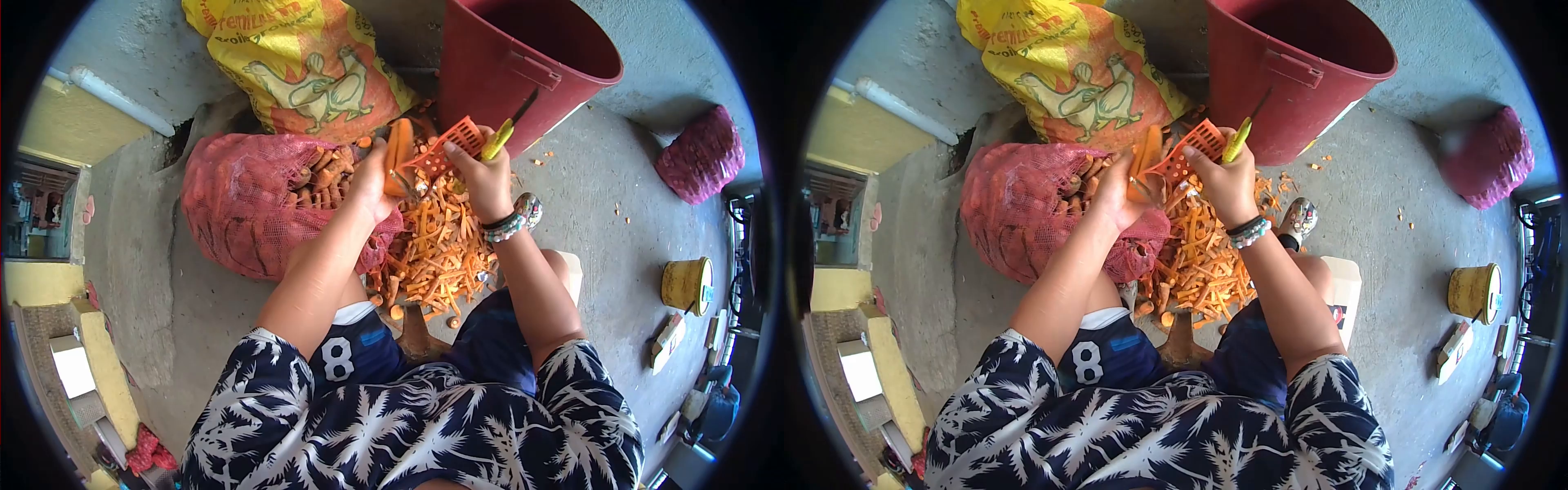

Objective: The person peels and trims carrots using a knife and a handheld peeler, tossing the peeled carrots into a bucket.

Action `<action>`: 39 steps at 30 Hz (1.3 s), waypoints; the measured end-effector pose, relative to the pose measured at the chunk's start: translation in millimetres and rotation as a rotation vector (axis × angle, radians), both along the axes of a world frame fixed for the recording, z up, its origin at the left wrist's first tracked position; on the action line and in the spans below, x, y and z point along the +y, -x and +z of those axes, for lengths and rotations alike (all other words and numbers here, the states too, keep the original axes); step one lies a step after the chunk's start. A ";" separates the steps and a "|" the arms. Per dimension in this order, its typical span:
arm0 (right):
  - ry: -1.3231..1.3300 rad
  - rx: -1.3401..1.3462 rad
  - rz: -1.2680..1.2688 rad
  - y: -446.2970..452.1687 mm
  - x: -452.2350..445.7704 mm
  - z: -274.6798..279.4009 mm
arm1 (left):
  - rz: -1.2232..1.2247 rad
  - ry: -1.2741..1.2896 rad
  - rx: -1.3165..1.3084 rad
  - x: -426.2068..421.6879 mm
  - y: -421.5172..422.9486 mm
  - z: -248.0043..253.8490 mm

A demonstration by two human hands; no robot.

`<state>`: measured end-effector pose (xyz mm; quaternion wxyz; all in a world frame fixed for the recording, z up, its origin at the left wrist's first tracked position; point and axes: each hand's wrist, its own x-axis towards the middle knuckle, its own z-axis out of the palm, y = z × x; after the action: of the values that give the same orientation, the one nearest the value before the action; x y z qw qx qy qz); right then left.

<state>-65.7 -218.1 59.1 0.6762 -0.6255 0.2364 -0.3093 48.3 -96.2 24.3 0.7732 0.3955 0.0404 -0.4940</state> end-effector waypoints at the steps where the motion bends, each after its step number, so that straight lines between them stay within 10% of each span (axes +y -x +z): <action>1: -0.002 -0.001 -0.001 -0.8 -0.6 -0.4 | -0.001 -0.002 -0.001 0.3 2.5 1.0; 9: 0.012 0.026 -0.324 -11.3 -92.3 -20.5 | -0.260 -0.134 -0.068 16.0 8.6 14.1; 17: 0.014 0.012 -0.121 2.4 14.8 3.0 | -0.062 0.000 0.098 -2.2 4.0 0.5; 27: -0.031 0.001 -0.074 -12.1 -9.8 -10.1 | 0.088 0.047 -0.051 -5.5 19.9 8.2; 34: -0.075 0.073 -0.330 -10.9 -124.4 -41.6 | -0.254 -0.027 -0.052 25.2 10.7 5.4; 39: -0.042 -0.096 -0.137 -8.3 -33.4 1.4 | -0.043 0.008 0.005 10.2 5.0 5.2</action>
<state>-57.4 -251.5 60.5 0.6770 -0.5778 0.2526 -0.3794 43.3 -86.0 29.5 0.7638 0.3918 0.0319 -0.5119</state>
